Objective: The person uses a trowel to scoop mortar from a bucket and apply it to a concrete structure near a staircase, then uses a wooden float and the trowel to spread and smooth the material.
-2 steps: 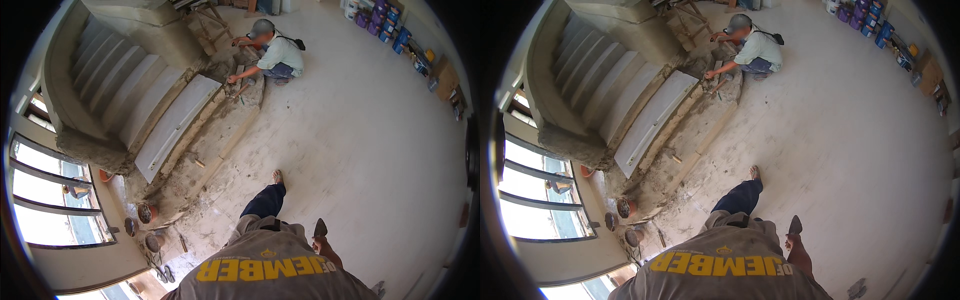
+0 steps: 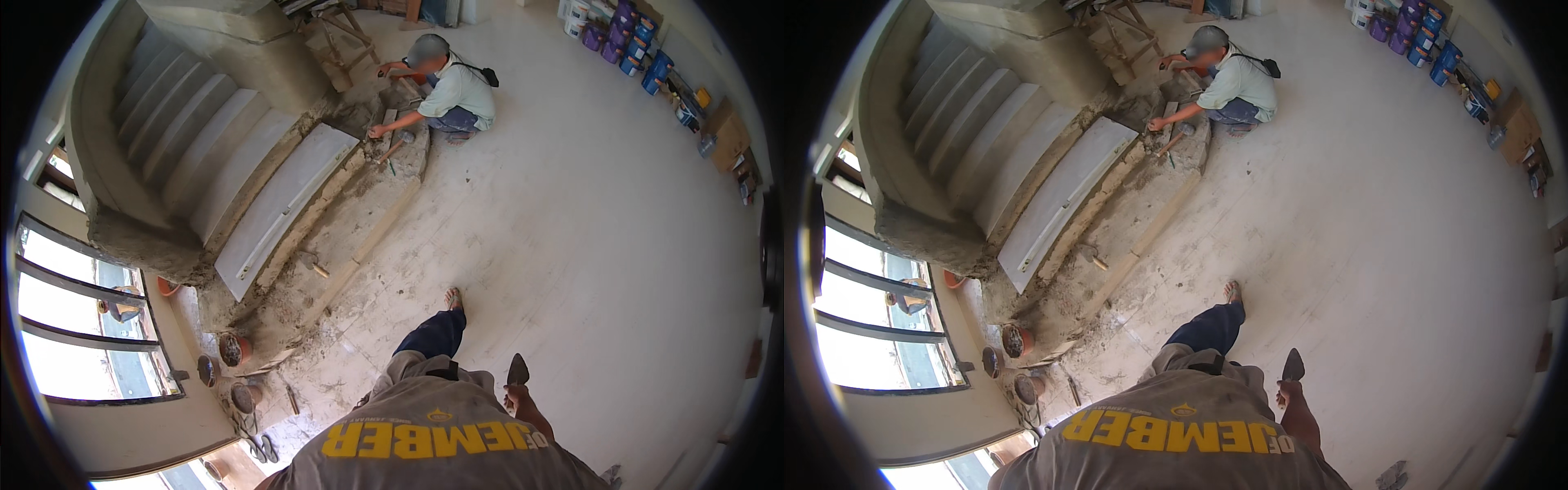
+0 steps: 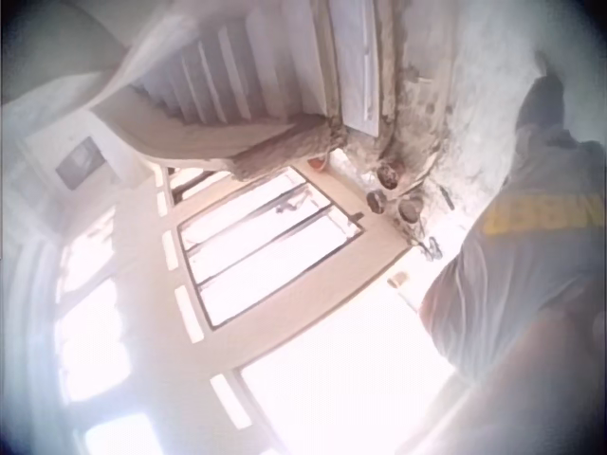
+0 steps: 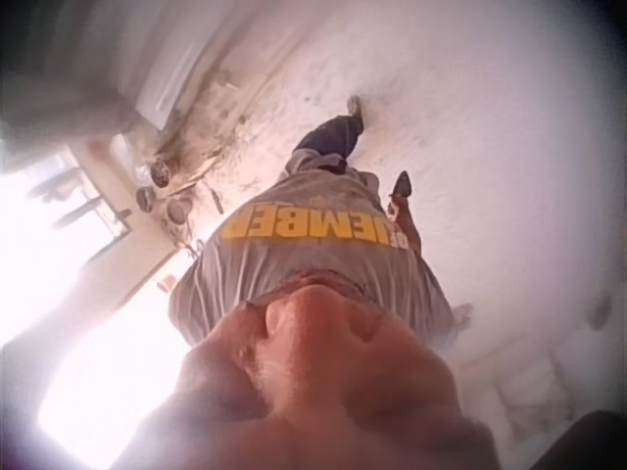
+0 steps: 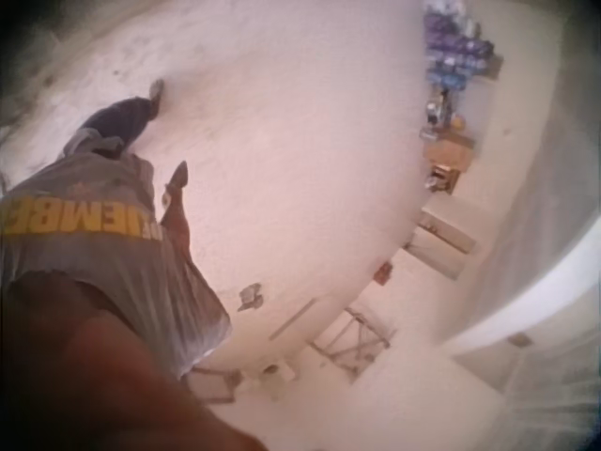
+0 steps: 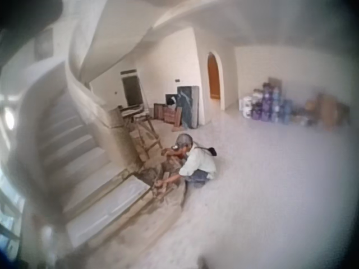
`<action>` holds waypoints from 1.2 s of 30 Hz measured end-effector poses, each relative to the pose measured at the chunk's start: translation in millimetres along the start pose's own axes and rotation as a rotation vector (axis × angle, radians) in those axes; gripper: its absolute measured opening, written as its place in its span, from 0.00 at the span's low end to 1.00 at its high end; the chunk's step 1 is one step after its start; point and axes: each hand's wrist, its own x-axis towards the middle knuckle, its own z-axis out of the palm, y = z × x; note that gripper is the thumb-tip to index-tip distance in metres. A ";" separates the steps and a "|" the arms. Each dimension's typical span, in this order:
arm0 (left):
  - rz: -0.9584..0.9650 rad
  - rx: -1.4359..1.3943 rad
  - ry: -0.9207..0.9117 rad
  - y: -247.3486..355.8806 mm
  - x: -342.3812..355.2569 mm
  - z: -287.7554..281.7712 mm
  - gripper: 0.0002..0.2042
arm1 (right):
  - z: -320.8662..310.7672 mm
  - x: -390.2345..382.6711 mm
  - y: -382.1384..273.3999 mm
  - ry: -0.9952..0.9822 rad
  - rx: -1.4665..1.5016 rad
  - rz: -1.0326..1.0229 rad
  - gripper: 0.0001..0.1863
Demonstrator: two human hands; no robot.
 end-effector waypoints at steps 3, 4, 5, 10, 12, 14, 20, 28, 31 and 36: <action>-0.001 -0.017 0.046 22.6 -16.4 30.3 0.09 | 10.5 -7.2 -71.3 -0.017 0.073 -0.081 0.11; -0.003 0.003 0.054 29.4 -22.5 42.9 0.08 | 4.4 -9.4 -89.0 -0.008 0.082 -0.129 0.12; -0.007 0.001 0.076 36.3 -27.5 50.5 0.08 | 0.5 -14.2 -111.8 -0.056 0.117 -0.141 0.14; 0.109 0.038 -0.041 94.5 -16.0 114.8 0.07 | -35.6 -25.7 -223.3 -0.042 -0.077 -0.299 0.15; 0.173 0.098 -0.048 114.8 -28.2 164.5 0.07 | -65.0 -21.4 -257.2 0.015 -0.113 -0.312 0.13; 0.340 0.042 0.029 141.5 -29.8 183.9 0.07 | -69.2 -25.6 -287.2 0.054 -0.070 -0.322 0.14; 0.530 -0.152 -0.051 199.3 -61.7 250.0 0.10 | -121.2 21.0 -315.3 0.089 0.057 -0.258 0.12; 0.443 -0.366 0.118 141.1 -119.3 310.4 0.11 | -186.3 97.5 -349.2 0.014 0.009 -0.051 0.13; 0.292 -0.384 0.163 80.7 -144.7 331.1 0.11 | -212.6 120.0 -396.1 -0.009 -0.089 -0.093 0.13; -0.036 -0.337 0.196 -2.5 -227.5 386.4 0.07 | -270.1 156.3 -521.8 0.016 -0.351 -0.258 0.13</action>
